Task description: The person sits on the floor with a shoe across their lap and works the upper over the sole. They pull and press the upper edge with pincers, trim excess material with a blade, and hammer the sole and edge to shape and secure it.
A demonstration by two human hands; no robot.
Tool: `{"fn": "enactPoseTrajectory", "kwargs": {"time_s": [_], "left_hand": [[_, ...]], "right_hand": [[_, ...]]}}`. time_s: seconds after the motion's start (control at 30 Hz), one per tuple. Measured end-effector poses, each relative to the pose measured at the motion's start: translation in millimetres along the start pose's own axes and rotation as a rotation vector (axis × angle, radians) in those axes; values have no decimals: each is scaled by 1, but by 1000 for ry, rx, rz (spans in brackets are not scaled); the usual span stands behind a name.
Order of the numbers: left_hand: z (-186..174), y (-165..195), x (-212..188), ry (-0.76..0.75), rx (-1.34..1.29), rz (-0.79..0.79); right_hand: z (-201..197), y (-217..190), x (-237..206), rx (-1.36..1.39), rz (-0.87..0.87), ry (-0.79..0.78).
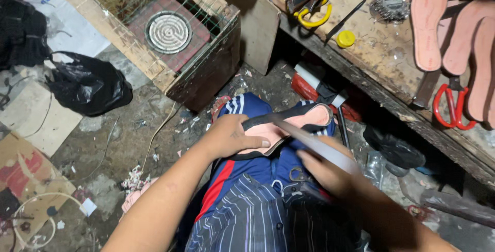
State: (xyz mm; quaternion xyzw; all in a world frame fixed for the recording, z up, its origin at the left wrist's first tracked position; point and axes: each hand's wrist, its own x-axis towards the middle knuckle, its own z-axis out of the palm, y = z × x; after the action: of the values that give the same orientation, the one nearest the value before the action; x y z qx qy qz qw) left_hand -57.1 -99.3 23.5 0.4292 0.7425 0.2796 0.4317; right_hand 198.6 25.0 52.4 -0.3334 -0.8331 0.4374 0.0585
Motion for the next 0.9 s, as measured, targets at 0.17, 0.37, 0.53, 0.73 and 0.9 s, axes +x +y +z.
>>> {"fn": "enactPoseTrajectory", "kwargs": {"time_s": [0.17, 0.37, 0.53, 0.73, 0.9], "left_hand": [[-5, 10, -5, 54, 92, 37], [6, 20, -17, 441, 416, 421], [8, 22, -10, 442, 376, 417], [10, 18, -6, 443, 379, 414], [14, 15, -7, 441, 354, 389]], "right_hand": [[-5, 20, -1, -139, 130, -8], [-28, 11, -20, -86, 198, 119], [-18, -16, -16, -184, 52, 163], [-6, -34, -14, -214, -301, 175], [-1, -39, -5, -318, -204, 81]]}}
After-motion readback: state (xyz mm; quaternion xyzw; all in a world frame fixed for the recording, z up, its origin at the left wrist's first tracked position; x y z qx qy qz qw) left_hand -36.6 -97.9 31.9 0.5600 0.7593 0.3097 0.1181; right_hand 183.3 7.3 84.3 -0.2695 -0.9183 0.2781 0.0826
